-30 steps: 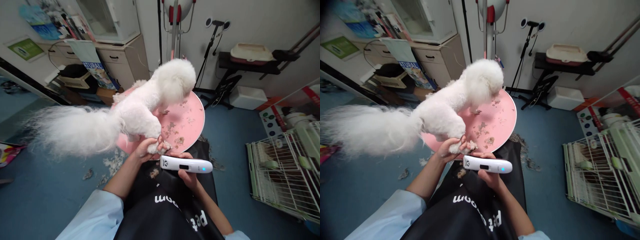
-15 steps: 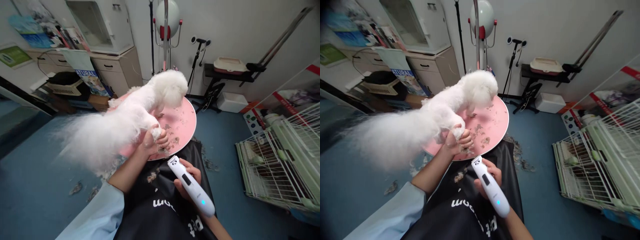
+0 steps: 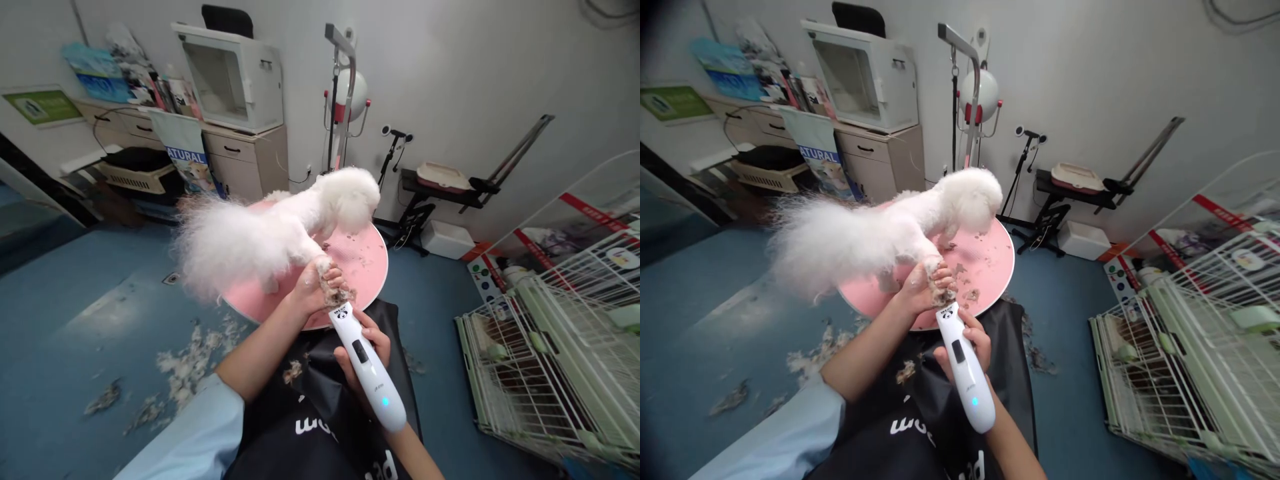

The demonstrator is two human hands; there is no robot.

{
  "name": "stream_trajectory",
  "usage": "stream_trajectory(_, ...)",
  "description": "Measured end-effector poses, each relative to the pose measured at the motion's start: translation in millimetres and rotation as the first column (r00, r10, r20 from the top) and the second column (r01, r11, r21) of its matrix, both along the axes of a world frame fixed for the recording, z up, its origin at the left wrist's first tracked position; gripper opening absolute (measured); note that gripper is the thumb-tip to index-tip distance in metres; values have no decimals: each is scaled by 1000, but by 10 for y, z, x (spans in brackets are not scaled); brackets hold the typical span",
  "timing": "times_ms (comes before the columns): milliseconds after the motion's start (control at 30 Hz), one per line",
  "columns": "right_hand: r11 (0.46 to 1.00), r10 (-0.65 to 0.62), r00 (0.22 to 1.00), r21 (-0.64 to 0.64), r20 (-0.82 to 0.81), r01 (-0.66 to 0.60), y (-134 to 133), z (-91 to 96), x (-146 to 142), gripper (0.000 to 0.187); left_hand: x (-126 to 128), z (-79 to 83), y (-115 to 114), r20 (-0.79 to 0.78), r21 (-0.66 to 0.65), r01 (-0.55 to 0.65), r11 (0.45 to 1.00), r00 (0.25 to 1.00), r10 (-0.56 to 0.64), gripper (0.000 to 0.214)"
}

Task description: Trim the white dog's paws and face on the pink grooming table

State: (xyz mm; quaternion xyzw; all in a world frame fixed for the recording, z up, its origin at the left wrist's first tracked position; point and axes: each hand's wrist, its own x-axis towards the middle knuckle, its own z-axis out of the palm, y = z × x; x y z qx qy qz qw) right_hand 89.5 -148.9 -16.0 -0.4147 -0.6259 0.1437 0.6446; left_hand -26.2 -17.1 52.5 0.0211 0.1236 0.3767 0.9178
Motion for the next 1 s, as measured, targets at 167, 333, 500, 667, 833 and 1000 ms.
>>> stream_trajectory(167, 995, -51, 995, -95, -83, 43, -58, 160, -150, 45, 16, -28, 4, 27, 30, 17, 999, 999, -18, 27)
stream_trajectory(333, 980, -192, 981, 43, -34, 193, 100, 93, -247, 46, 42, 22, -1, -8, -1, -32, 999, 999, 32, 34)
stream_trajectory(500, 922, -236, 957, 351, 170, 165, 294, -79, -185, 48, 28, 69, 28, -55, -29, -11, 1000, 998, 9, 41)
stream_trajectory(667, 960, -131, 916, 279, 380, 22, 320, 68, -26, 46, -11, -5, 78, -117, -30, 65, 997, 991, -68, 49)
stream_trajectory(833, 989, 92, 913, 66, 398, -129, 141, 169, 59, 39, -38, -51, 125, -108, -9, 213, 977, 971, -213, 54)
stream_trajectory(1000, 946, -244, 879, 300, 410, 123, 79, -107, 16, 50, 52, 29, 142, -113, -77, 78, 994, 990, -87, 46)
